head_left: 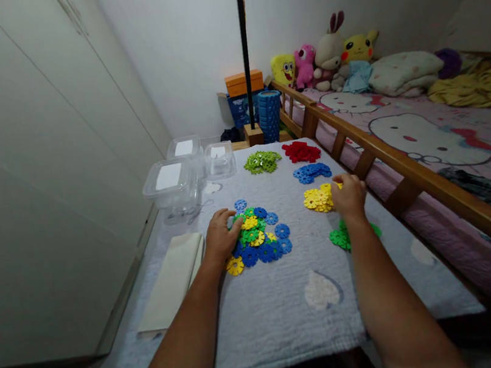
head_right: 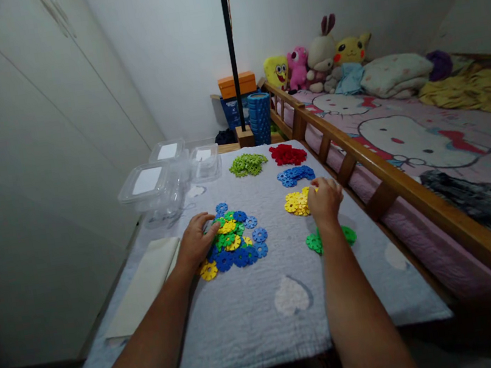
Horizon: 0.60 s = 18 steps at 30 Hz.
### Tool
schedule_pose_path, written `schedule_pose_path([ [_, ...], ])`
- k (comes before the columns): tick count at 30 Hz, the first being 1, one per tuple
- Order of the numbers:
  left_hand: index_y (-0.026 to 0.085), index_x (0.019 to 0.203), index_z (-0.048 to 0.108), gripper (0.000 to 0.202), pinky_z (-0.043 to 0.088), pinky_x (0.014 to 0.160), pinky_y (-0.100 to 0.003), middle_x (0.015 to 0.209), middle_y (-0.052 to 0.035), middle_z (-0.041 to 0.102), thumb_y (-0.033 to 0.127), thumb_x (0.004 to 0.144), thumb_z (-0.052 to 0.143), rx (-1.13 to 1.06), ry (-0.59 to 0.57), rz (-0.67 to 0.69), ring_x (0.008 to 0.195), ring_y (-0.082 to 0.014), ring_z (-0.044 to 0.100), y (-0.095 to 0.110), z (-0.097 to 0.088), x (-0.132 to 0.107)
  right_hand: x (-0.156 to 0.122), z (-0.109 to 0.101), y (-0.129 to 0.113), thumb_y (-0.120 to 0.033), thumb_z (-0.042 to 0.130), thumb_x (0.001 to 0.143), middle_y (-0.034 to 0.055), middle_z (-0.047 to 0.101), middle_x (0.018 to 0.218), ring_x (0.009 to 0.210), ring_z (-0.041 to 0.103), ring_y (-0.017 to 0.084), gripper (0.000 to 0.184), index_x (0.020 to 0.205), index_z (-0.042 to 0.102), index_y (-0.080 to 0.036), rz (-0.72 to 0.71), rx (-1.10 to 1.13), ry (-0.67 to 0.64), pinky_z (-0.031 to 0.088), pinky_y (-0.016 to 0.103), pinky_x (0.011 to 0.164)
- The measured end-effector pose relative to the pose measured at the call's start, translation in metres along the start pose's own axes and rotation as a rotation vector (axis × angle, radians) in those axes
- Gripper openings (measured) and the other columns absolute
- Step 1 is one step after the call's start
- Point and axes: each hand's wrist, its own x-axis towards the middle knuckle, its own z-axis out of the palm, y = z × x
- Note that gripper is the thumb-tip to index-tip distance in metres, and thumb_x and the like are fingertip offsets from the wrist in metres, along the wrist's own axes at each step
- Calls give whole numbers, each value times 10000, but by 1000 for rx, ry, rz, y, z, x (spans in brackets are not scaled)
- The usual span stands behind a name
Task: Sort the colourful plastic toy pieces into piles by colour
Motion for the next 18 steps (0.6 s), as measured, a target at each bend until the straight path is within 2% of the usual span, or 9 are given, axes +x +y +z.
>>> schedule_pose_path([
  [2, 203, 1063, 700, 314, 439, 1128, -454, 1258, -104, 649, 418, 883, 558, -1, -3, -6, 1232, -267, 586, -1, 1, 0, -10, 9, -25, -224, 498, 832, 129, 706, 972, 969, 578, 271, 244, 934, 715, -182, -124, 93, -149, 424, 422, 934],
  [5, 211, 1065, 696, 291, 456, 1108, -442, 1233, -88, 666, 387, 887, 548, -34, -11, -10, 1204, -252, 600, -2, 2, -1, -34, 24, -63, -229, 521, 855, 99, 727, 999, 965, 594, 252, 233, 965, 724, -198, -296, 218, -456, 437, 398, 939],
  [8, 208, 1077, 690, 296, 481, 1073, -413, 1186, -78, 683, 374, 895, 527, -81, 6, -33, 1150, -234, 626, -2, 3, -2, -60, 37, -91, -218, 534, 887, 95, 711, 1200, 1101, 563, 262, 301, 1128, 714, -210, -403, 209, -649, 402, 414, 1003],
  [12, 186, 1085, 689, 315, 509, 1020, -386, 1122, -78, 701, 372, 894, 521, -124, 18, -69, 1075, -225, 655, -2, 2, -2, -77, 48, -107, -234, 529, 929, 48, 600, 1432, 1248, 482, 285, 411, 1328, 622, -275, -493, 146, -764, 359, 452, 1037],
  [15, 180, 1085, 688, 315, 509, 1013, -392, 1122, -82, 704, 367, 892, 524, -129, 12, -73, 1071, -229, 657, -1, 1, -2, -78, 53, -109, -235, 567, 915, 38, 628, 1395, 1220, 498, 281, 402, 1309, 627, -291, -507, 109, -803, 363, 441, 1021],
  [18, 179, 1084, 689, 314, 507, 1016, -391, 1127, -84, 704, 367, 887, 532, -117, 10, -75, 1078, -231, 655, 0, 0, -2, -76, 53, -109, -222, 578, 912, 56, 685, 1285, 1147, 534, 270, 311, 1202, 686, -254, -477, 94, -787, 380, 411, 988],
])
